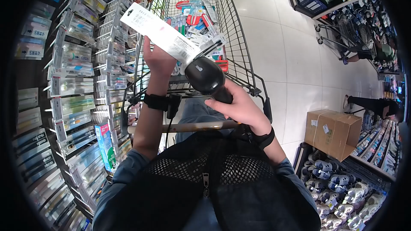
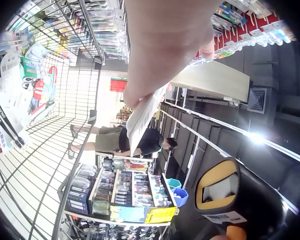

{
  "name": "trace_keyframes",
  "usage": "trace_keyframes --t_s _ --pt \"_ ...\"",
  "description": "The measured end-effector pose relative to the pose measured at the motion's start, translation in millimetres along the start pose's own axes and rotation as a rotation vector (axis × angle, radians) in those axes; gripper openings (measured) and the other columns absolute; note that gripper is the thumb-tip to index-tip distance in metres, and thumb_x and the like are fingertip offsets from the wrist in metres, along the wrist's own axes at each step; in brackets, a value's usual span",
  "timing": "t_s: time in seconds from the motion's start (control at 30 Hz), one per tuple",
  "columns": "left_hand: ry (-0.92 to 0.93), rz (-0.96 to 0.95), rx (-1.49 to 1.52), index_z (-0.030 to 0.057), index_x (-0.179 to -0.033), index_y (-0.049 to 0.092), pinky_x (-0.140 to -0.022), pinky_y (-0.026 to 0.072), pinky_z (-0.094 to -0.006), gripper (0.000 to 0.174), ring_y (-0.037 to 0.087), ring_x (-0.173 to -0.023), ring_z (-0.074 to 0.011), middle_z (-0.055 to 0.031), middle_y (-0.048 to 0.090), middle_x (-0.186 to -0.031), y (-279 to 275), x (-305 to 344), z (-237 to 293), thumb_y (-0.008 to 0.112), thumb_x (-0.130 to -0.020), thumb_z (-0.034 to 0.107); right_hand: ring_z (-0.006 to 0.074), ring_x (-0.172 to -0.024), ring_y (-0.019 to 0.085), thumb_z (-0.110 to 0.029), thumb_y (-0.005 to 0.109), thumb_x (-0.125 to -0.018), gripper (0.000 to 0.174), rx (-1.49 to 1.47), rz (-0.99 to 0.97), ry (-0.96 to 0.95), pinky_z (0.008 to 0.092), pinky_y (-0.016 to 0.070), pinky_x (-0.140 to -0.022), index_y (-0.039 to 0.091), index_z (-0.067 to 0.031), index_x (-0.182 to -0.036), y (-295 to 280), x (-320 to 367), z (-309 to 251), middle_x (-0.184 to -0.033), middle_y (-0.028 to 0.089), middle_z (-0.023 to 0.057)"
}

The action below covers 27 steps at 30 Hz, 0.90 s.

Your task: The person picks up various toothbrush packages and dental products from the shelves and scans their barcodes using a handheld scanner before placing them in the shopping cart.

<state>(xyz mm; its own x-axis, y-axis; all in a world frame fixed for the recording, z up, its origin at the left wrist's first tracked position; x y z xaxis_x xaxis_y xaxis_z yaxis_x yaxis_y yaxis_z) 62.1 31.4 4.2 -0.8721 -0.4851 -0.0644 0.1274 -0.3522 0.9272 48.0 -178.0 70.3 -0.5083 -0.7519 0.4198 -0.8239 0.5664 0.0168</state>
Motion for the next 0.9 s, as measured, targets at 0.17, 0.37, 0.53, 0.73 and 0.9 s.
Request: trace_keyframes --t_s 0.17,0.37,0.53,0.73,0.9 --pt "-0.067 -0.042 0.042 0.0063 -0.136 0.014 -0.102 0.0191 -0.0448 0.062 0.027 -0.124 -0.0316 -0.0133 0.023 -0.138 1.5 -0.1 -4.9 0.019 -0.089 0.046 0.0025 -0.046 0.041 -0.009 0.063 -0.075 0.031 0.102 0.023 0.051 0.0179 0.0330 -0.043 0.050 -0.0032 -0.102 -2.9 -0.1 -5.6 -0.065 0.051 -0.0026" --pt "0.048 -0.191 -0.381 0.0020 -0.134 0.013 -0.101 0.0228 -0.0426 0.058 0.031 -0.121 -0.0278 -0.0129 0.025 -0.137 13.4 7.2 -1.2 0.017 -0.090 0.039 0.0029 -0.047 0.043 -0.008 0.063 -0.075 0.028 0.109 0.031 0.002 0.0183 0.0343 -0.043 0.051 -0.0024 -0.100 -0.6 1.9 -12.3 -0.069 0.053 -0.0013" --pt "0.049 -0.208 -0.037 -0.0013 -0.132 0.014 -0.096 0.0319 -0.0426 0.054 0.037 -0.117 -0.0309 -0.0208 0.029 -0.132 22.1 6.6 1.6 0.034 -0.086 0.020 0.0035 -0.048 0.045 -0.004 0.062 -0.075 0.027 0.061 0.044 -0.002 0.0185 0.0349 -0.044 0.051 -0.0017 -0.099 -3.8 3.9 -7.6 -0.070 0.053 -0.0004" --pt "0.043 -0.172 0.167 -0.0051 -0.130 0.015 -0.091 0.0410 -0.0413 0.062 0.044 -0.112 -0.0336 -0.0281 0.033 -0.127 16.5 4.8 1.8 0.052 -0.081 0.000 0.0038 -0.049 0.045 -0.001 0.061 -0.075 0.026 0.057 0.031 -0.012 0.0187 0.0350 -0.044 0.051 -0.0011 -0.099 -2.6 4.4 -9.1 -0.070 0.053 0.0000" --pt "0.046 -0.185 -0.231 0.0041 -0.135 0.014 -0.099 0.0255 -0.0435 0.056 0.033 -0.119 -0.0276 -0.0136 0.028 -0.135 13.5 5.5 1.0 0.019 -0.089 0.036 0.0038 -0.049 0.045 -0.001 0.061 -0.075 0.025 0.073 0.028 -0.027 0.0186 0.0349 -0.044 0.051 -0.0010 -0.098 -2.1 4.3 -10.2 -0.070 0.052 -0.0002"
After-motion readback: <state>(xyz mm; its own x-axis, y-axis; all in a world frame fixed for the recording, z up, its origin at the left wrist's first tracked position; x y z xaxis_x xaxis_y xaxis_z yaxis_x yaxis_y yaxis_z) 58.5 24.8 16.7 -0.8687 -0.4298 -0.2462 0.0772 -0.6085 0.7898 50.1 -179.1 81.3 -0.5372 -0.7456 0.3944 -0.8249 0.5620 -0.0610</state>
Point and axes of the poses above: each hand's wrist, its own x-axis away from the middle knuckle, its own y-axis out of the palm, z = x × y, the point moved 7 cm from there along -x, towards the middle knuckle
